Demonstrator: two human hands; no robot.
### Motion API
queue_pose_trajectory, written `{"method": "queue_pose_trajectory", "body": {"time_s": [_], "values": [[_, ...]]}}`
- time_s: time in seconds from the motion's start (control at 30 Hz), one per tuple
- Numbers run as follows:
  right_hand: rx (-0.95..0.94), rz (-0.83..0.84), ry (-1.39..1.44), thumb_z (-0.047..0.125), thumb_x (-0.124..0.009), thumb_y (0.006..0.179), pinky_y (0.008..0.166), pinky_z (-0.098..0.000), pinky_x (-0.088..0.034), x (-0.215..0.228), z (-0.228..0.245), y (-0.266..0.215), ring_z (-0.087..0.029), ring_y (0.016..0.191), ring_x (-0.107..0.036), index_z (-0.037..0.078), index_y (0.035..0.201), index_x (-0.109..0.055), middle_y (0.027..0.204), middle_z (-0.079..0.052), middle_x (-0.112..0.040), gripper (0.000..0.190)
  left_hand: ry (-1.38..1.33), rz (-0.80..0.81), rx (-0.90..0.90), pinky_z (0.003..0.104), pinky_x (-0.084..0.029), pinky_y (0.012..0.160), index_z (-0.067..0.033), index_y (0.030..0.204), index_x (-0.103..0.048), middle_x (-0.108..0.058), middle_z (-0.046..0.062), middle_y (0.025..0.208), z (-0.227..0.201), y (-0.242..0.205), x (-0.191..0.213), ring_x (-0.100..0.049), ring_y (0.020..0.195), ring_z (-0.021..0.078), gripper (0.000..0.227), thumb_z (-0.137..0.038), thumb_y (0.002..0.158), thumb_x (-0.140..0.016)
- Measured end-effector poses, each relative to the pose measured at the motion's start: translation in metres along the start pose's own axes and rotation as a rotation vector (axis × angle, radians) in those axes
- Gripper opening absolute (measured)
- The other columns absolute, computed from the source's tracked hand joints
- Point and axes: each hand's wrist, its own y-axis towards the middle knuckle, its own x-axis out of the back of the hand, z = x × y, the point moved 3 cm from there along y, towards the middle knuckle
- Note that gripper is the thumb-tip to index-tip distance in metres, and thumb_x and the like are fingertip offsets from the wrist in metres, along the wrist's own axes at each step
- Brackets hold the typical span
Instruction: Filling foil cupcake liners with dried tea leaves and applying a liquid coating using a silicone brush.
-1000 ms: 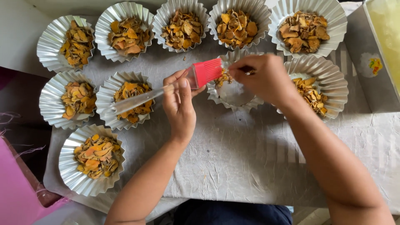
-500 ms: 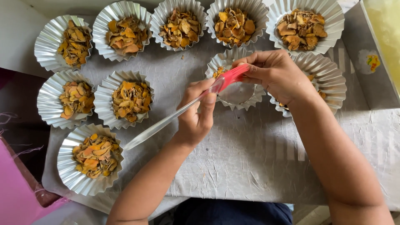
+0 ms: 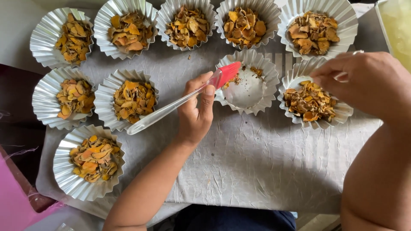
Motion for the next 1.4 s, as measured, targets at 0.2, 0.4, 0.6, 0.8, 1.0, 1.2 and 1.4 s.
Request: {"method": "queue_pose_trajectory", "body": {"time_s": [0.2,0.4,0.6,0.8,1.0,1.2,1.4], "values": [[0.091,0.034,0.185,0.012,-0.048,0.106,0.085,-0.0352,-0.062,-0.014,0.099,0.015,-0.022,0.094,-0.074,0.006,0.124,-0.067,0.113,-0.012,-0.074,0.027,0.029,-0.004,-0.013,0.036,-0.056,0.106,-0.0052,0.138,-0.053,-0.065,0.013,0.131,0.001,0.004,-0.001,-0.066,0.121,0.0269,0.039,-0.033,0.112,-0.043],[0.364,-0.391,-0.422,0.019,-0.057,0.091,0.067,-0.0373,-0.06,-0.145,0.086,0.055,-0.033,0.081,-0.073,0.0,0.114,-0.069,0.092,-0.016,-0.069,0.032,0.06,-0.1,-0.024,0.044,-0.055,0.095,-0.0087,0.136,-0.061,-0.069,0.016,0.116,-0.002,0.005,-0.004,-0.07,0.109,0.0346,0.032,-0.025,0.11,-0.051],[0.415,-0.303,-0.254,0.023,-0.059,0.093,0.074,-0.043,-0.057,-0.109,0.115,0.058,-0.038,0.088,-0.067,-0.003,0.109,-0.071,0.099,-0.021,-0.065,0.033,0.027,-0.113,0.014,0.045,-0.056,0.097,-0.0089,0.138,-0.059,-0.069,0.017,0.119,-0.001,0.004,-0.003,-0.07,0.112,0.0359,0.034,-0.026,0.11,-0.051],[0.321,-0.224,0.185,0.013,-0.056,0.099,0.071,-0.0512,-0.058,-0.079,0.101,0.051,-0.045,0.091,-0.069,0.002,0.118,-0.071,0.107,-0.024,-0.069,0.027,-0.122,-0.125,0.114,0.046,-0.056,0.099,-0.0088,0.141,-0.054,-0.068,0.02,0.122,0.009,0.0,-0.005,-0.068,0.116,0.0348,0.037,-0.029,0.11,-0.049],[0.298,-0.217,-0.221,0.01,-0.057,0.091,0.072,-0.0433,-0.06,-0.137,0.081,0.063,-0.035,0.086,-0.071,0.002,0.114,-0.072,0.099,-0.017,-0.07,0.028,-0.175,-0.125,0.134,0.046,-0.056,0.098,-0.0052,0.141,-0.052,-0.067,0.022,0.123,0.009,0.001,-0.006,-0.068,0.117,0.032,0.039,-0.028,0.11,-0.049],[0.278,-0.234,0.036,0.017,-0.055,0.096,0.072,-0.0499,-0.06,-0.106,0.104,0.062,-0.042,0.093,-0.068,0.004,0.117,-0.071,0.106,-0.02,-0.068,0.03,-0.185,-0.119,0.124,0.046,-0.057,0.097,-0.0042,0.141,-0.051,-0.067,0.022,0.121,0.01,0.003,-0.005,-0.068,0.115,0.031,0.039,-0.028,0.11,-0.049],[0.268,-0.213,-0.005,0.026,-0.061,0.096,0.076,-0.0469,-0.059,-0.105,0.111,0.064,-0.04,0.101,-0.065,0.0,0.122,-0.07,0.113,-0.02,-0.063,0.038,-0.203,-0.151,0.14,0.045,-0.056,0.097,-0.0022,0.141,-0.051,-0.067,0.021,0.118,0.013,-0.001,-0.003,-0.067,0.113,0.0272,0.039,-0.026,0.11,-0.049]]}}
